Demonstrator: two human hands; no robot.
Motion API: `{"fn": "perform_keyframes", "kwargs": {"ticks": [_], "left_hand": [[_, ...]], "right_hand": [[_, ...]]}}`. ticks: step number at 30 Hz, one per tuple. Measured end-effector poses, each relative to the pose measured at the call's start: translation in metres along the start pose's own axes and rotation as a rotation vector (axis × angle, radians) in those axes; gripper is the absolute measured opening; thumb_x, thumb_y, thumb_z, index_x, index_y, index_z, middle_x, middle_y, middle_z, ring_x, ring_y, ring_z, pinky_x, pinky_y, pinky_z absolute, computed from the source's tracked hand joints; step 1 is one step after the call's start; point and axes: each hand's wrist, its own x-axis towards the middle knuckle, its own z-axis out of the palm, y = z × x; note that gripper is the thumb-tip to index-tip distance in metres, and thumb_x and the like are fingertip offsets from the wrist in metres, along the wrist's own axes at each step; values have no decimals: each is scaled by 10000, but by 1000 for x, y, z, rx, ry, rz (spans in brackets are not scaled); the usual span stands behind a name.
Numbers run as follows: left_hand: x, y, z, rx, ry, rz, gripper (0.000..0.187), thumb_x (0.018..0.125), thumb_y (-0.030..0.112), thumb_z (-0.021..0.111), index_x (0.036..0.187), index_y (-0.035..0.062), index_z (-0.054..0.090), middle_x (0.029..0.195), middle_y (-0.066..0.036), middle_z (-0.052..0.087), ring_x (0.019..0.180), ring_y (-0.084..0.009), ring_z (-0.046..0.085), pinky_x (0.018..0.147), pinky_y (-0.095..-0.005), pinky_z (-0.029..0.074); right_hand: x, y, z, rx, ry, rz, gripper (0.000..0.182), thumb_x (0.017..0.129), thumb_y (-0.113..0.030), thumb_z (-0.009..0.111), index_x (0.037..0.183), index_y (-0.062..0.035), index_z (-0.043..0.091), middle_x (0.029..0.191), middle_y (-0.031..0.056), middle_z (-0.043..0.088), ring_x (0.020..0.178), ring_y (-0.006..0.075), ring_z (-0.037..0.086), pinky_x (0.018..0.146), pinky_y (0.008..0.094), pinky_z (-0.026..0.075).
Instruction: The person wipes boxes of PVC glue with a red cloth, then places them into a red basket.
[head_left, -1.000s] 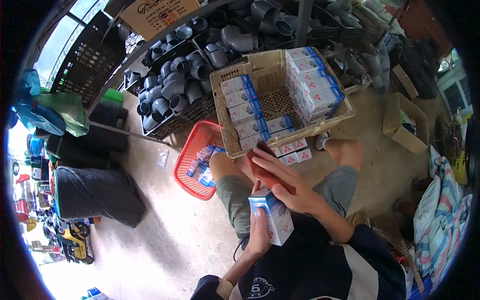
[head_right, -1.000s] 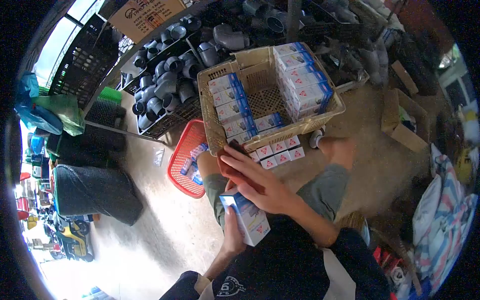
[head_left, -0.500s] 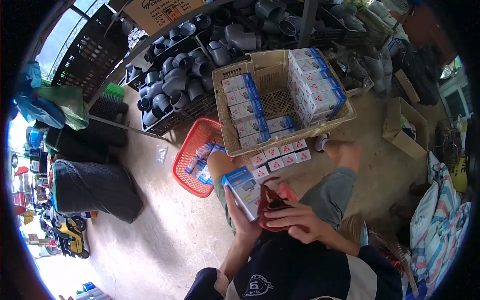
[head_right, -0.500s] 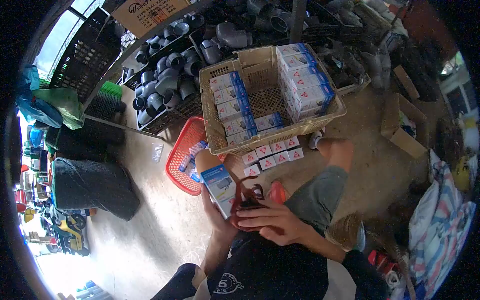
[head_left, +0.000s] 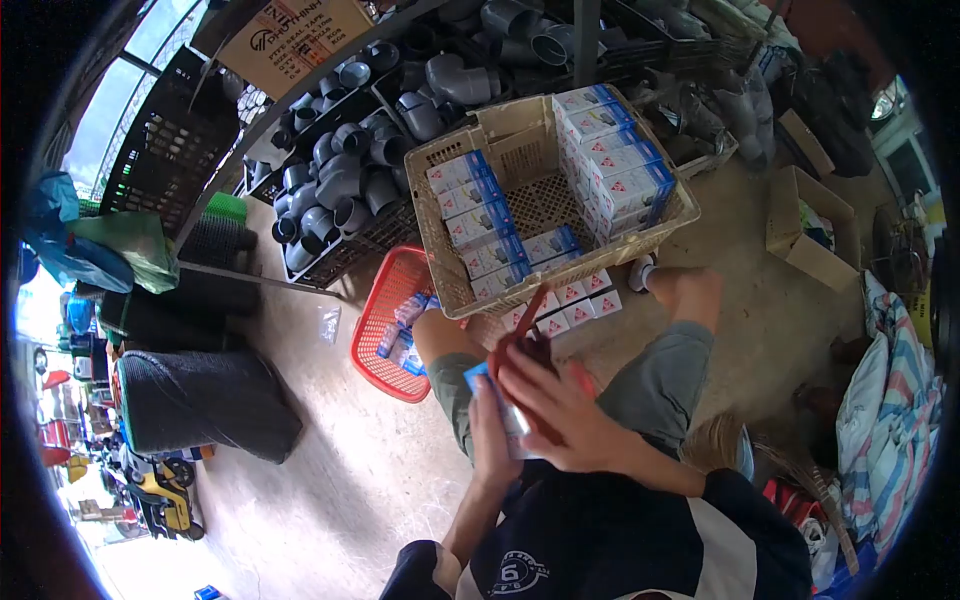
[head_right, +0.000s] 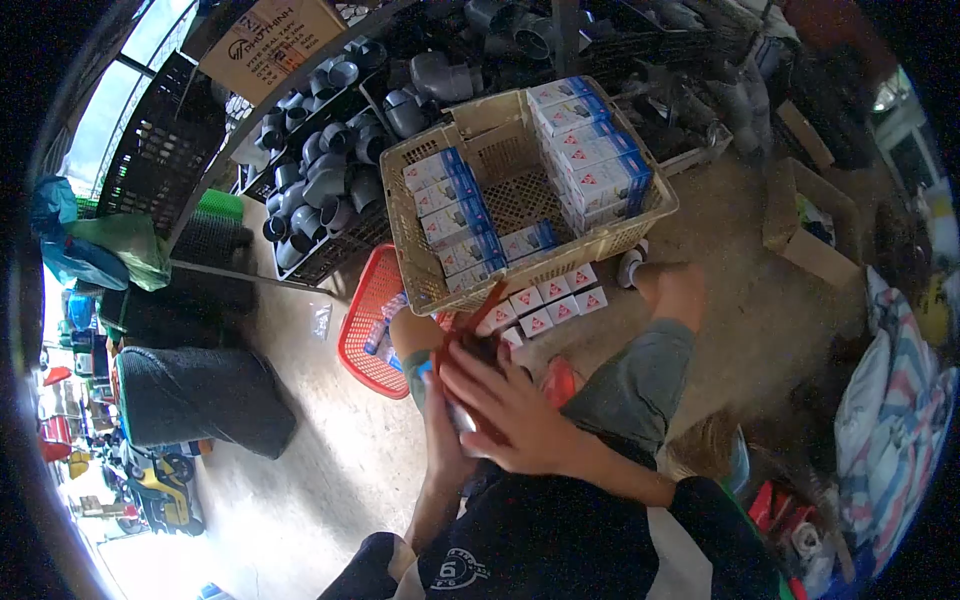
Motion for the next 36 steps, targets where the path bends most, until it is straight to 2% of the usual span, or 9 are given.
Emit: {"fn": "perform_keyframes", "kwargs": {"ticks": [2,8,13,17,19,21,25,28,36], "left_hand": [[8,19,-2,-297,-134,-123,610,1050,523,333,1385,29,461,1278,-127,570,1076,-223,637,927,-346,522],[-12,9,26,218,-114,188,510,1091,360,295,1516,80,258,1491,-138,358,1372,-231,370,1148,-364,293],[-2,30,25,-42,-54,151,591,1060,462,374,1500,81,273,1327,-104,508,1169,-193,539,986,-335,460],[41,24,-38,-416,-546,-41,733,978,666,365,1390,65,445,1149,-109,616,1008,-207,639,886,-349,535],[6,43,17,-229,-29,79,732,980,670,342,1347,54,486,1126,-113,629,992,-226,653,893,-372,538],[0,31,22,-197,-29,52,680,1000,618,353,1339,44,485,1153,-110,623,1030,-229,640,917,-380,525],[4,-5,4,-75,-184,43,580,1035,458,386,1411,18,417,1326,-127,556,1187,-229,567,1033,-378,439],[-3,8,11,-74,-261,59,590,1047,473,331,1442,40,399,1368,-127,532,1230,-253,544,1083,-400,402],[15,16,8,-321,-287,114,642,1051,536,281,1570,172,175,1490,-125,410,1370,-284,418,1143,-418,349]], "right_hand": [[-13,1,7,28,-58,-59,697,937,-322,596,1522,-58,324,1590,202,240,1439,421,275,1166,599,189],[9,28,-9,282,79,-24,691,916,-268,620,1526,-101,342,1592,132,276,1421,420,303,1161,569,207],[-3,5,1,109,-38,-165,523,905,-180,578,1410,-54,519,1504,161,435,1406,285,404,1204,524,80],[-32,26,7,623,-141,-163,379,1008,-274,474,1258,-40,638,1351,127,598,1284,367,519,1189,524,198],[-50,41,29,1035,165,51,467,1037,-331,381,1300,-6,590,1393,152,556,1305,340,505,1191,484,210],[-54,28,37,1578,417,311,627,1057,-429,241,1415,44,443,1500,200,416,1389,300,406,1187,415,215],[-25,22,21,607,374,136,591,1047,-369,316,1485,28,343,1599,196,212,1479,311,219,1184,431,185],[-15,15,10,411,325,-5,560,1020,-295,416,1483,13,355,1603,198,197,1470,356,231,1180,443,184],[-3,18,34,-114,62,-360,511,851,-368,662,1332,-203,608,1487,87,455,1321,403,432,1126,636,224]]}}
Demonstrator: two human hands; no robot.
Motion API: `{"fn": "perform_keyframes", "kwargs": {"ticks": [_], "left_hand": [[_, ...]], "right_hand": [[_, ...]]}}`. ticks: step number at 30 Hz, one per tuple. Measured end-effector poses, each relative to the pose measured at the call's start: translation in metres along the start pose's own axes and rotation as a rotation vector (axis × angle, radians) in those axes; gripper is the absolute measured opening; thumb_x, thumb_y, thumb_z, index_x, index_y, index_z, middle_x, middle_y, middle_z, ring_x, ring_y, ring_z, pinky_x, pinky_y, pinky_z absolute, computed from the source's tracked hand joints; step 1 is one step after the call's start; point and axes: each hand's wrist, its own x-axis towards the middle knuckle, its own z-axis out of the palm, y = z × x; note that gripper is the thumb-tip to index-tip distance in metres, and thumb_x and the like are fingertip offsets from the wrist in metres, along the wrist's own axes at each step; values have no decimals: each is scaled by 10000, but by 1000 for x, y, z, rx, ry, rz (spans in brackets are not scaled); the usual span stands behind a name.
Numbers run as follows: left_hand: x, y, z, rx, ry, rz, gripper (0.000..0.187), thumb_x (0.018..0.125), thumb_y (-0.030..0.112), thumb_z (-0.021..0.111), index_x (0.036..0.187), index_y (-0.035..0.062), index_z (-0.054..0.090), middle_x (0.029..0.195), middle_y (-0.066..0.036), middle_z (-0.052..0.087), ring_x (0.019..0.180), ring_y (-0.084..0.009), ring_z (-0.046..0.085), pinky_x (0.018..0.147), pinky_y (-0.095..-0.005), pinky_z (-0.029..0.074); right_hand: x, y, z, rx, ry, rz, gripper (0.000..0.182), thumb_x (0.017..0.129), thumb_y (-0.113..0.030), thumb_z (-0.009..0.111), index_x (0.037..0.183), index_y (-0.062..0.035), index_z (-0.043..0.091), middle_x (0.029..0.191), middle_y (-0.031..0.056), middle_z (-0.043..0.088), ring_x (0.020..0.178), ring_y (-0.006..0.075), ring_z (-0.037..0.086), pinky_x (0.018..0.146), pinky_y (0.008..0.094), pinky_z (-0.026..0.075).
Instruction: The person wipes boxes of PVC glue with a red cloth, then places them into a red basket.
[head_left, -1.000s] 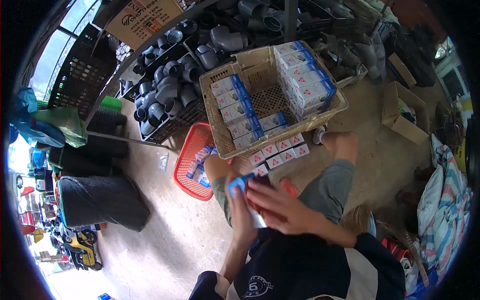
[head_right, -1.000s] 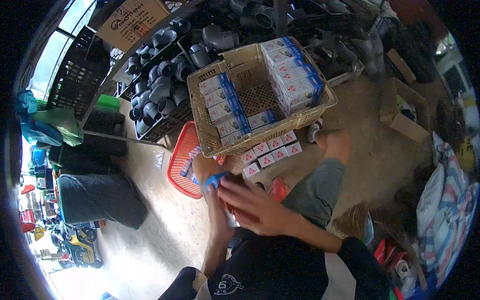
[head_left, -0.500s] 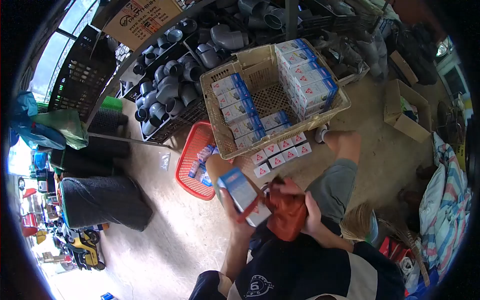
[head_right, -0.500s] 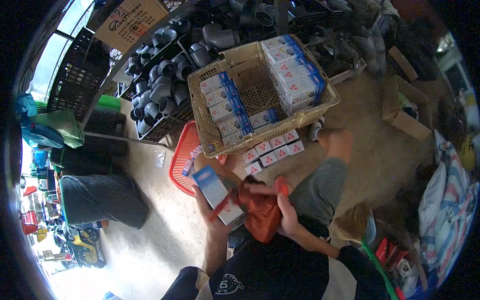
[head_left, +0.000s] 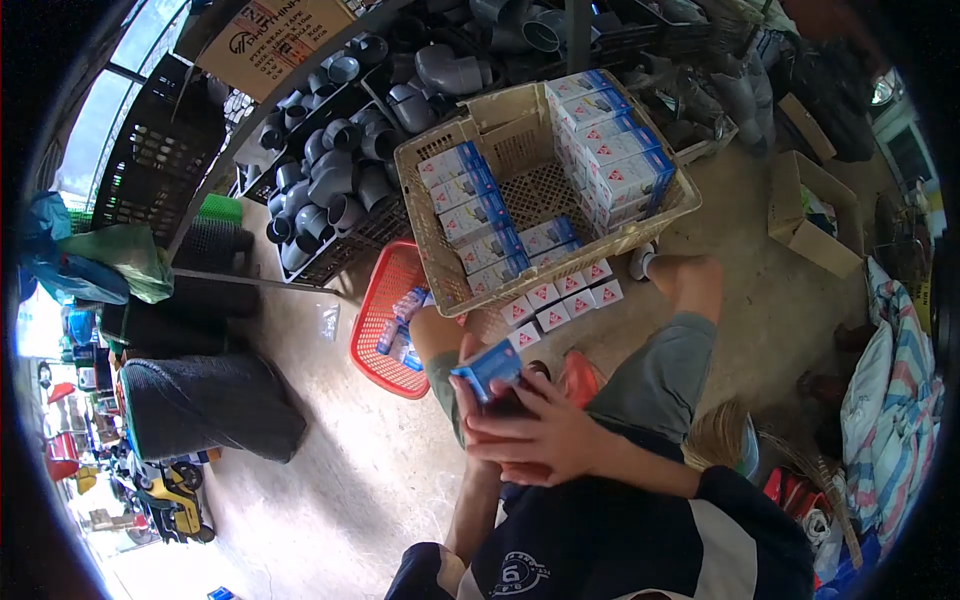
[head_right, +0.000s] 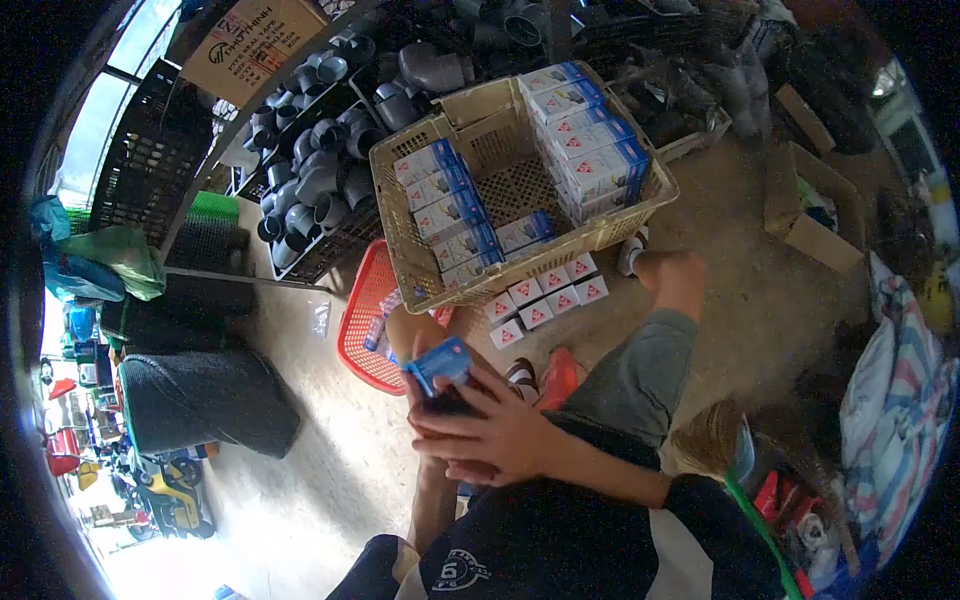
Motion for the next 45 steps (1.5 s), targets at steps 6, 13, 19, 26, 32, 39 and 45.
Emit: {"fn": "perform_keyframes", "kwargs": {"ticks": [6,13,19,26,32,39,45], "left_hand": [[-30,-10,3,279,232,45,590,1064,473,291,1513,89,280,1431,-135,457,1351,-262,435,1171,-401,279],[-19,2,11,249,188,268,677,1022,534,361,1477,38,287,1376,-178,482,1261,-277,513,1117,-402,357],[-13,-8,-19,114,111,72,660,1020,529,391,1494,78,300,1377,-144,483,1218,-268,526,1033,-425,450],[2,29,-19,-77,274,135,629,1031,547,341,1444,78,406,1307,-148,570,1138,-269,599,961,-432,510],[-5,27,-34,-203,109,-43,566,1031,456,344,1384,34,477,1271,-155,616,1098,-283,638,934,-418,528],[-15,14,-23,233,48,-81,576,1071,379,341,1530,42,257,1467,-148,435,1333,-244,456,1114,-379,367],[-18,11,-20,437,40,1,601,1064,330,420,1535,5,236,1497,-137,394,1356,-218,415,1120,-349,338]], "right_hand": [[22,18,2,333,331,422,496,915,-154,620,1395,-107,501,1517,177,377,1342,390,430,1119,456,338],[8,-1,25,545,380,702,601,930,-108,582,1485,-31,366,1504,230,379,1351,392,430,1113,425,333],[24,-1,12,178,183,263,477,901,-162,616,1367,-87,548,1476,130,468,1339,328,460,1121,444,338],[-6,-11,23,240,64,166,388,899,-205,633,1283,-146,628,1403,79,559,1254,326,544,1118,469,347],[-25,-5,28,551,464,657,463,1006,-234,459,1395,17,485,1519,237,369,1375,354,405,1133,427,301],[-3,-10,9,261,147,369,593,954,-218,558,1484,-14,384,1577,223,268,1428,381,318,1160,488,232],[26,7,8,366,231,415,601,902,-150,623,1463,-42,434,1542,190,349,1400,369,368,1140,462,287]]}}
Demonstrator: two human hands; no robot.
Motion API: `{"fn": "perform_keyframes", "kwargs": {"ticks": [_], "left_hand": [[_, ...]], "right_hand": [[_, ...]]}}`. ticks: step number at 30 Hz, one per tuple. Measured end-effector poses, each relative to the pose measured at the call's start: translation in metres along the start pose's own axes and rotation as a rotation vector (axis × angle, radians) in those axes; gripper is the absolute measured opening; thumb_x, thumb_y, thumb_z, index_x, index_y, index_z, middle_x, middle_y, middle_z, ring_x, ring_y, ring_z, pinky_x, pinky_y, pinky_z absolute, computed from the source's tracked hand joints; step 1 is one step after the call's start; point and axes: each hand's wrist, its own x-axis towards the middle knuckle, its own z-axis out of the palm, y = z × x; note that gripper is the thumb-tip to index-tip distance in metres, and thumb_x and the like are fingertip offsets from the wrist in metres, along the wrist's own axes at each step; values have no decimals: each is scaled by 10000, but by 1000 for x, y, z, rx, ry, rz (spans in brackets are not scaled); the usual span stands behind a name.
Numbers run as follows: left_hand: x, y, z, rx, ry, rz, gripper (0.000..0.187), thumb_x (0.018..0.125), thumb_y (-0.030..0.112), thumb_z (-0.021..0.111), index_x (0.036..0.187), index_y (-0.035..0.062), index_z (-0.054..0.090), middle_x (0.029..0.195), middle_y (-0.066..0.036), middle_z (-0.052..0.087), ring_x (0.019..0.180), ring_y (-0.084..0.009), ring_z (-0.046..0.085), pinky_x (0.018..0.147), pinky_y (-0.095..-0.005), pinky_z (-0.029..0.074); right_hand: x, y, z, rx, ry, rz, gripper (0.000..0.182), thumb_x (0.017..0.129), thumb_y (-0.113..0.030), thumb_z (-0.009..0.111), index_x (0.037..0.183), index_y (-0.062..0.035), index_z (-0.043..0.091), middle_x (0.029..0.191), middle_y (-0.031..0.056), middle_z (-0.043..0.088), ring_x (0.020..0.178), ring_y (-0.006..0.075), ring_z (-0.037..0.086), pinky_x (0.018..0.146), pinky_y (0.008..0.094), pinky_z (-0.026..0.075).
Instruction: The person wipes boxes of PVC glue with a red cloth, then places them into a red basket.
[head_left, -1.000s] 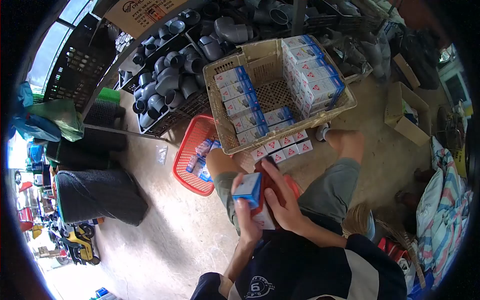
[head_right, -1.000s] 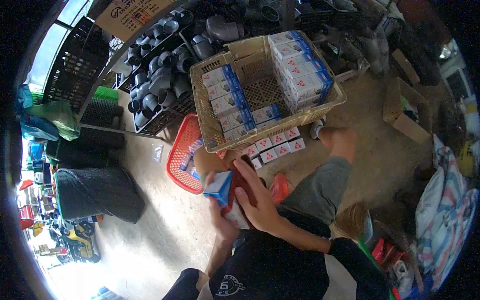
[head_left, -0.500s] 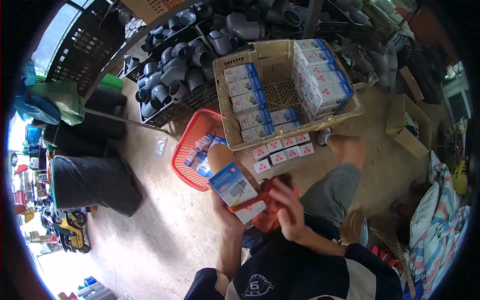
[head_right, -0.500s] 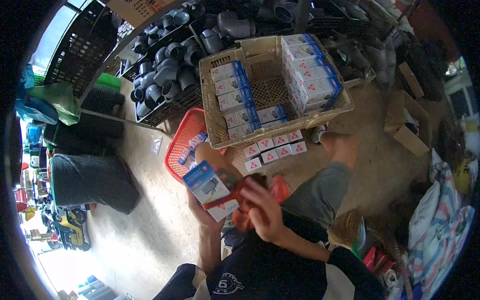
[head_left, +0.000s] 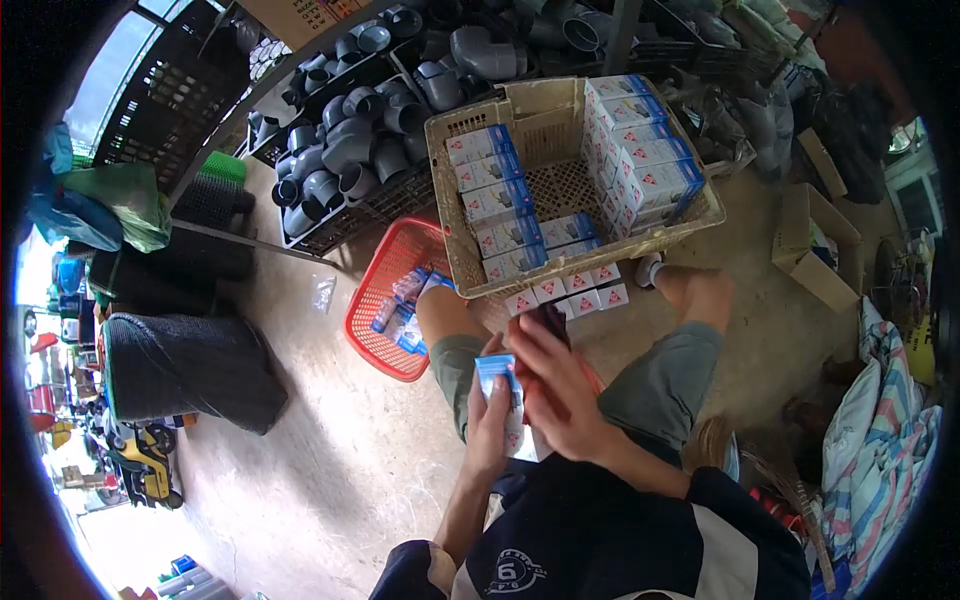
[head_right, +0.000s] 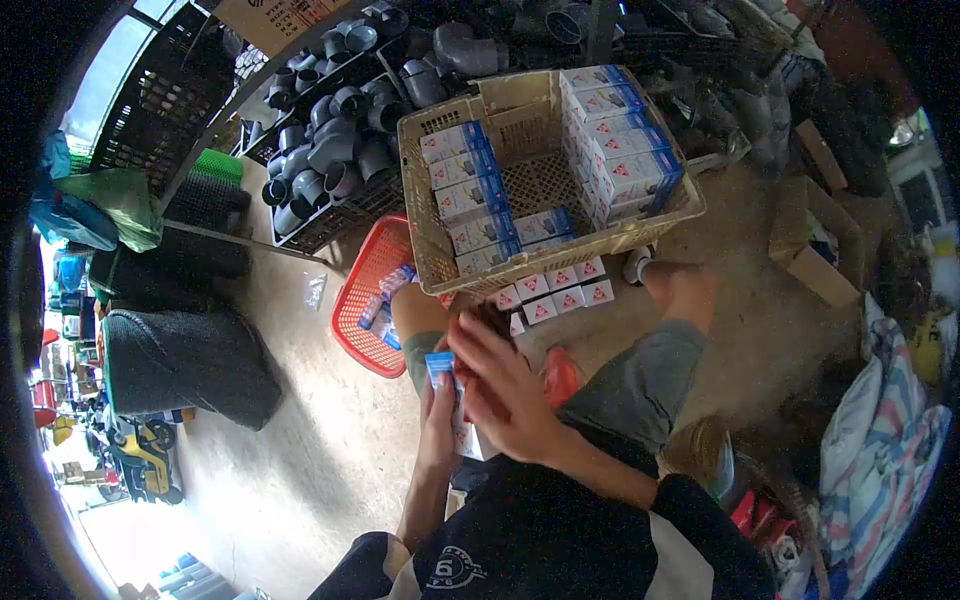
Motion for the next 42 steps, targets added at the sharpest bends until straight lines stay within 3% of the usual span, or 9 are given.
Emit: {"fn": "perform_keyframes", "kwargs": {"ticks": [4,13,17,18,22,26,34,37,42], "left_hand": [[20,20,-6,-198,187,-153,561,1069,376,355,1491,7,324,1439,-172,455,1288,-272,510,1073,-407,427],[10,-4,21,5,77,24,524,1064,229,417,1518,5,282,1445,-145,463,1298,-221,484,1095,-343,382],[31,-2,8,-407,311,-101,594,1022,543,404,1374,66,449,1043,-126,648,844,-221,670,734,-334,570],[24,20,8,-584,-5,-178,661,986,653,347,1280,81,499,921,-111,650,709,-229,672,600,-333,573],[16,0,15,-316,248,-95,710,965,684,365,1243,51,525,954,-107,655,742,-231,689,618,-350,585],[4,-16,31,-20,-62,-20,807,982,643,381,1456,-9,364,1361,-140,539,1262,-237,539,1071,-358,432],[7,-36,-5,-835,-261,-374,863,933,712,385,1467,34,370,1383,-172,514,1247,-284,537,1029,-415,471],[-10,-48,19,-449,-268,-15,722,1025,590,267,1483,39,361,1443,-156,460,1341,-250,443,1101,-378,387],[-22,-52,19,49,120,-269,642,1059,471,309,1488,-5,340,1343,-131,540,1254,-178,498,1044,-313,400]], "right_hand": [[-33,-13,1,-214,-229,-93,557,916,-188,623,1445,-85,482,1525,125,403,1401,331,385,1167,533,202],[-8,-10,-15,5,-9,-27,435,924,-158,610,1345,-55,576,1390,144,534,1298,310,502,1088,422,371],[-29,-8,-30,290,-152,-60,341,995,-212,499,1228,-16,653,1329,155,591,1271,306,529,1087,426,371],[-38,0,-33,468,-100,-16,365,1015,-234,460,1223,-4,652,1328,162,592,1274,302,528,1092,426,364],[-42,-2,-20,726,247,153,531,1052,-369,354,1361,35,507,1493,201,409,1393,302,385,1141,433,293],[-41,1,-18,319,178,24,601,1010,-388,455,1447,21,402,1560,209,299,1444,337,291,1170,445,213],[-46,-2,-31,-375,-233,-303,510,874,-363,662,1357,-214,597,1471,9,492,1342,338,449,1167,554,249],[-33,5,-37,-361,-293,-424,511,873,-364,666,1361,-231,595,1471,-5,493,1335,310,464,1167,547,254],[-16,14,-34,-71,-33,-40,536,950,-252,568,1424,-18,480,1491,163,446,1364,342,434,1156,449,263]]}}
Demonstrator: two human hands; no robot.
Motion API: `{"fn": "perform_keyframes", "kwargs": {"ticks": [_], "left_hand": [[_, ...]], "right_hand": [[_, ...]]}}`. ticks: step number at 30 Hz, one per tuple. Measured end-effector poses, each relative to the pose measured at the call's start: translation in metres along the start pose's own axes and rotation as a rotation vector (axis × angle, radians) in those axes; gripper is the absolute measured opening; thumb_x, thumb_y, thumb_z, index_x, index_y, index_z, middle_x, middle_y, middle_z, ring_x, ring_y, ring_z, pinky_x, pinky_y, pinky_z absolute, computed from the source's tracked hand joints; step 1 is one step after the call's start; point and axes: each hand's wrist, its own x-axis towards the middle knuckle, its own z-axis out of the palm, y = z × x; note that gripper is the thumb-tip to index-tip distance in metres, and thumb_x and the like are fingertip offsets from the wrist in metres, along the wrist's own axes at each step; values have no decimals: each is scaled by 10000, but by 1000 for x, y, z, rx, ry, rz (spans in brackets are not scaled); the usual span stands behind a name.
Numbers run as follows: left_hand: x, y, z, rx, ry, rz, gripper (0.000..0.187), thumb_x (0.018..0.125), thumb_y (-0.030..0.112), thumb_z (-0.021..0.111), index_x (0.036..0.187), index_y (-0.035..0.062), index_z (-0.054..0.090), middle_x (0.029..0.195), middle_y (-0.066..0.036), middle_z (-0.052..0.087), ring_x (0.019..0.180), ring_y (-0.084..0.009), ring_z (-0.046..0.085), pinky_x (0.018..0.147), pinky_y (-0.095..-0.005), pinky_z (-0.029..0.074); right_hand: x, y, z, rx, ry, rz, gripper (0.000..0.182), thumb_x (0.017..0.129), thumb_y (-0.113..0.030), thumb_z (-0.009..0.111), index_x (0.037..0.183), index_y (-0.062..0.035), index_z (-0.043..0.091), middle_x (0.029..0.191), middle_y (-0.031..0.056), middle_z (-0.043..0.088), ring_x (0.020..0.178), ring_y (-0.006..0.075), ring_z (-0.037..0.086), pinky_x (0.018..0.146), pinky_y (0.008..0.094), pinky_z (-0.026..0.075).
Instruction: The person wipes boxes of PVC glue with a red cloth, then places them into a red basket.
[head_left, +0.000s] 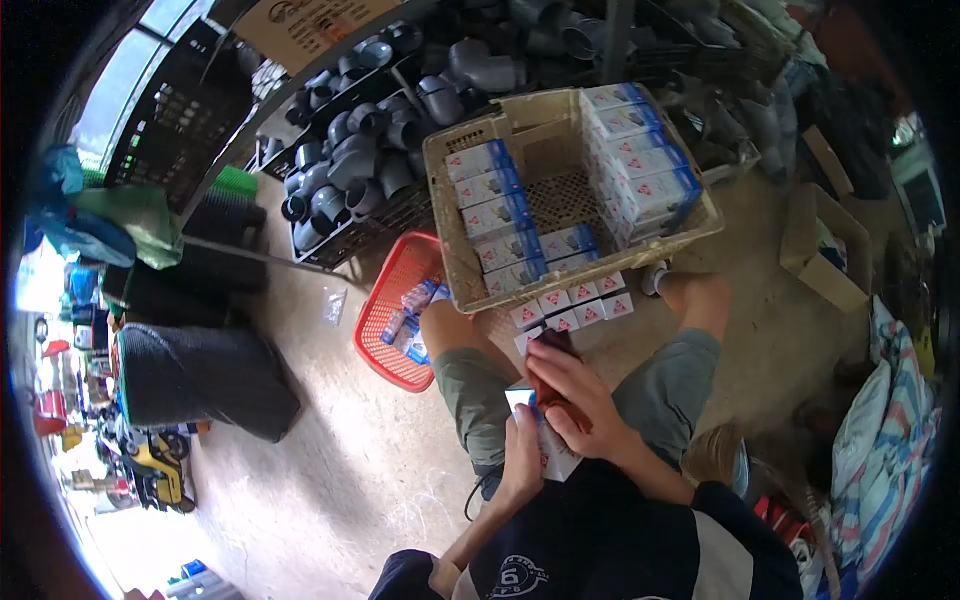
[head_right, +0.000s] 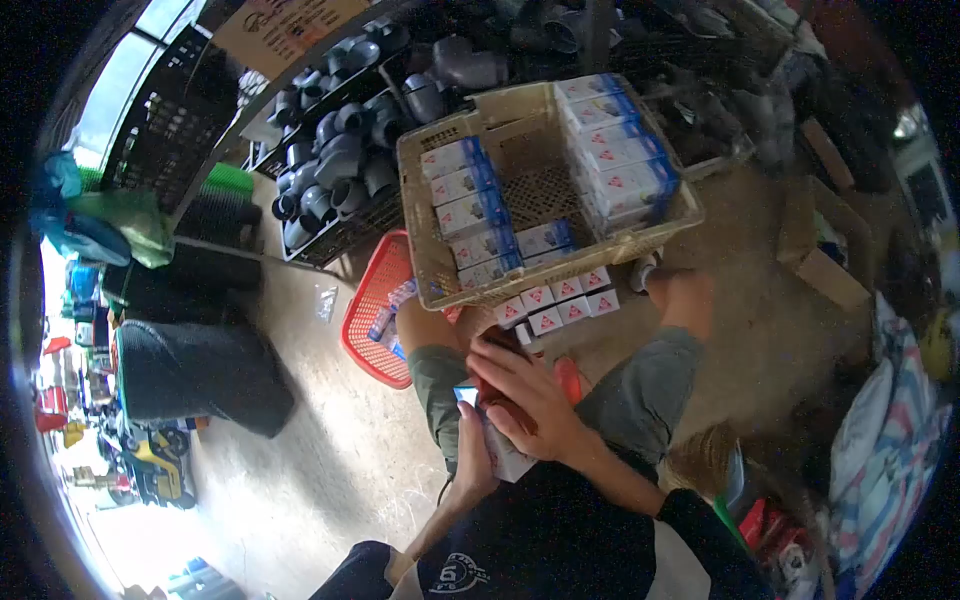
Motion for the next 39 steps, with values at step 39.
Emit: {"fn": "perform_keyframes", "kwargs": {"ticks": [39], "left_hand": [[394,-111,-345,862,525,296,752,691,274,841,1263,-34,462,1127,-302,610,1056,-438,610,872,-480,506]], "right_hand": [[-94,146,-5,-99,291,1362,623,1030,-452,469,1385,60,481,1382,176,511,1245,269,502,1060,361,388]]}}
